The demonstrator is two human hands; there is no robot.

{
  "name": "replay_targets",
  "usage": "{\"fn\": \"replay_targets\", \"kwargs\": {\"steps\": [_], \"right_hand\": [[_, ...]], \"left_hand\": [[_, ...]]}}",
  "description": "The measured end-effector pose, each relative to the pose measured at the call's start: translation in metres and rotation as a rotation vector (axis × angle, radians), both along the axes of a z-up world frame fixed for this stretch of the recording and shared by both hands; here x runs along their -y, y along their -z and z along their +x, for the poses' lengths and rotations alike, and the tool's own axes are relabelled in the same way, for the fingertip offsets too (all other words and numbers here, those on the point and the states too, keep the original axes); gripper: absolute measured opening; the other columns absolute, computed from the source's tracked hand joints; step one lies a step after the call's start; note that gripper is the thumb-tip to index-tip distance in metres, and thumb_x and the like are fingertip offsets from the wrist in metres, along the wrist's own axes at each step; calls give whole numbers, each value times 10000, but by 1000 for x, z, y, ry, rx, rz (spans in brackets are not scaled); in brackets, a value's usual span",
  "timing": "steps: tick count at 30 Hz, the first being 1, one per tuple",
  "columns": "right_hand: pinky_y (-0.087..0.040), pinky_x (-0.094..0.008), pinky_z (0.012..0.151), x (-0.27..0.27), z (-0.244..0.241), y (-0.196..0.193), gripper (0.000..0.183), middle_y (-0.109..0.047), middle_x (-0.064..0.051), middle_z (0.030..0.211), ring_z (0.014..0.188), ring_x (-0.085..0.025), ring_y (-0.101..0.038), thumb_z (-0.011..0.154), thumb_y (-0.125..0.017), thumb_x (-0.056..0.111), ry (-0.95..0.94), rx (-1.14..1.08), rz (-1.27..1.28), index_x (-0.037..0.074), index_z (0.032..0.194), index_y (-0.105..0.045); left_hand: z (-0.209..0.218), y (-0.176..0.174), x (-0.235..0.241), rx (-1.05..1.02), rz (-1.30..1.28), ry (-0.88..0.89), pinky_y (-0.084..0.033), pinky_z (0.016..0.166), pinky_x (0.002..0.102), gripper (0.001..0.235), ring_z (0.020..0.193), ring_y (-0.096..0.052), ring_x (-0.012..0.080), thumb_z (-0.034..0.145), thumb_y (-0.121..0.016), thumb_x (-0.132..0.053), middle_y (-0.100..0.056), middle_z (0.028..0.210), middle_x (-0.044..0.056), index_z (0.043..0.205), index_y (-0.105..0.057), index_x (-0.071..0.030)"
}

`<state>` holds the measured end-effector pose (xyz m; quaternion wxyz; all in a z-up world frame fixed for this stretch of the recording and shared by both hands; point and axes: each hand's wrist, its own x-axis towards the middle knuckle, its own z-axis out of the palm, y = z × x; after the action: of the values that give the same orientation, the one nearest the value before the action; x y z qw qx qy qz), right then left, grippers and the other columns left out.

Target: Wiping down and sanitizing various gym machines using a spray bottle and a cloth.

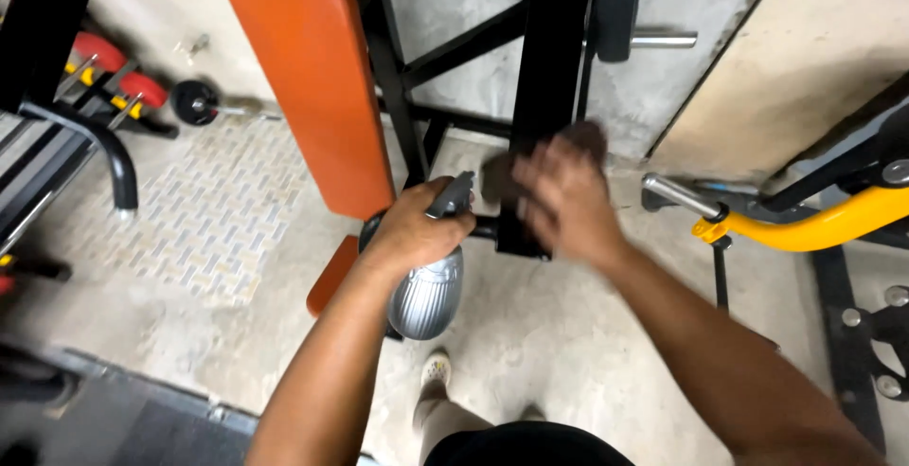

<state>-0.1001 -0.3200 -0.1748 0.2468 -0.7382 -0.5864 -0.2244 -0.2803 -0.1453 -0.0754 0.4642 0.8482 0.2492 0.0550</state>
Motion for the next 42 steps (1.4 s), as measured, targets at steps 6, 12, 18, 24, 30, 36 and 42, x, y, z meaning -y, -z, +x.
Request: {"fn": "replay_targets", "kwargs": {"steps": [6,12,18,24,30,36,42], "right_hand": [[-306,-604,1187,-34,24,4,620,-397,-303,1538,1445,-520,-275,840,-789,197,129,-221,216,101,1420,-591],[-228,-654,1161,27,-72,26,618,-474,-247,1440,1448,-420,-307,720,-779,148,-34,-253,-90,62,1314,-634],[-397,-467,1135,95,-67,168,483,-595,-177,1330,1344,-406,-487,693,-654,-44,165,-363,-18,155,1128,-723],[-432,-546,1035,108,-62,192,430,-654,-189,1253,1198,-418,-602,957,-569,186,116,-2092,1015,47,1363,-557],[-486,-429,978,22,-90,149,339,-695,-117,1177,1113,-277,-636,998,-480,250,-562,-2213,1020,43,1251,-566],[-532,-340,790,33,-33,151,443,-609,-79,947,817,-185,-592,992,-368,190,-703,-2065,1267,29,1388,-483],[-422,-493,587,73,-29,64,511,-617,-276,1012,701,-369,-571,1094,-517,253,226,-1295,821,30,1531,-375]], "left_hand": [[-1,37,39,33,80,66,-561,801,385,318,864,-733,313,802,-669,-262,-754,922,167,1067,-684,-86],[-14,48,38,43,99,84,-564,806,387,435,912,-722,313,763,-704,-256,-735,957,187,1160,-677,-83],[-32,58,33,-106,-18,41,-563,812,364,368,874,-749,261,777,-649,-263,-769,955,124,1101,-721,-104],[-32,40,41,-175,5,137,-565,772,362,372,820,-740,247,768,-642,-259,-748,940,95,1116,-698,-138],[-29,41,51,-15,-99,248,-564,732,344,302,782,-712,217,773,-653,-237,-743,881,103,1030,-715,-89],[-35,41,52,57,-113,257,-553,754,313,330,808,-714,163,765,-655,-190,-754,914,67,1082,-707,-112],[-10,37,70,74,-93,159,-580,739,344,343,757,-740,252,759,-617,-221,-756,848,101,1069,-694,-96]]}}
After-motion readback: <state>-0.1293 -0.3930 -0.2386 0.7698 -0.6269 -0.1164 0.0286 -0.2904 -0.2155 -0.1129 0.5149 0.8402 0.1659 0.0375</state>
